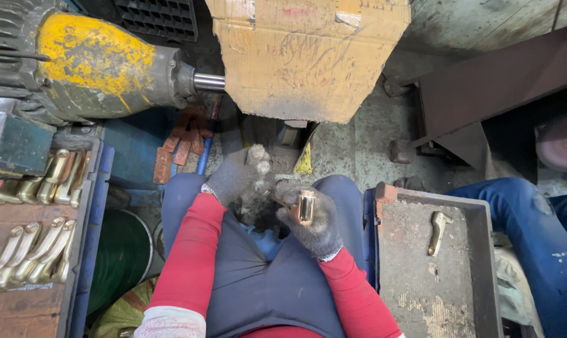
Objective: The person sits on the floor and repeatedly rubs small brass-colored metal handles against a rotating grinding wheel to smooth or polish their surfaces. The person handles the items one at a time, rotating them in hand, and places finished pieces into a nearby metal tray.
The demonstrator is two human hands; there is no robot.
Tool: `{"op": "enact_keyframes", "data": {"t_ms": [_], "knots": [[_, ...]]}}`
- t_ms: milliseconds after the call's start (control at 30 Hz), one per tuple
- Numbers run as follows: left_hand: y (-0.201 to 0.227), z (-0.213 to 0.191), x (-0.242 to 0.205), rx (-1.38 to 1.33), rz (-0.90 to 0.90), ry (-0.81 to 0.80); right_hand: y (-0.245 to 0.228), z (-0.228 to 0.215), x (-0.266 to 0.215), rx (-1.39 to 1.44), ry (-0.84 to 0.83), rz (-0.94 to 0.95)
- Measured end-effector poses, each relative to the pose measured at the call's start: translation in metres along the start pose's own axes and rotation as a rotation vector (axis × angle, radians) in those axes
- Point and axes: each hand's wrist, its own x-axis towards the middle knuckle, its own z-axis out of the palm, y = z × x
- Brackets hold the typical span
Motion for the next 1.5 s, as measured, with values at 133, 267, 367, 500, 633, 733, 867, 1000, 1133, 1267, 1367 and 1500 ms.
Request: {"op": "enact_keyframes", "data": {"t_ms": [133,267,367,500,633,733,867,1000,1133,1267,1367,1500], "knots": [[0.006,0.001,-0.001,0.051,0.012,-0.008,-0.009,-0.002,0.007,-0.173,-0.04,0.028],[0.014,0.004,-0.008,0.037,0.097,-0.087,0.007,-0.005,0.02,-0.204,-0.094,0.181],[0.013,0.013,-0.007,0.166,-0.219,-0.144,0.051,-0.009,0.036,-0.073,-0.206,0.52],[-0.002,0.022,0.013,0.547,-0.096,-0.083,0.132,0.007,0.043,0.449,-0.117,0.968],[-0.025,0.022,0.036,0.484,-0.201,-0.012,0.188,0.019,0.043,0.502,-0.07,1.062],[-0.03,0.019,0.053,0.293,-0.221,-0.027,0.197,0.026,0.05,0.559,-0.005,1.049],[-0.031,0.013,0.06,0.273,-0.112,-0.064,0.193,0.035,0.055,0.523,0.057,1.039],[-0.029,0.008,0.061,0.45,-0.137,-0.046,0.202,0.037,0.05,-0.009,-0.209,0.762],[-0.03,0.006,0.066,0.478,-0.141,-0.063,0.219,0.038,0.045,-0.093,-0.128,0.751],[-0.04,0.004,0.073,0.518,-0.163,-0.049,0.227,0.034,0.039,-0.802,-0.465,0.131],[-0.045,0.002,0.07,0.634,-0.142,-0.022,0.227,0.025,0.046,-0.845,-0.572,0.126],[-0.045,0.011,0.045,0.44,-0.247,0.052,0.215,0.015,0.04,-0.784,-0.621,-0.053]]}}
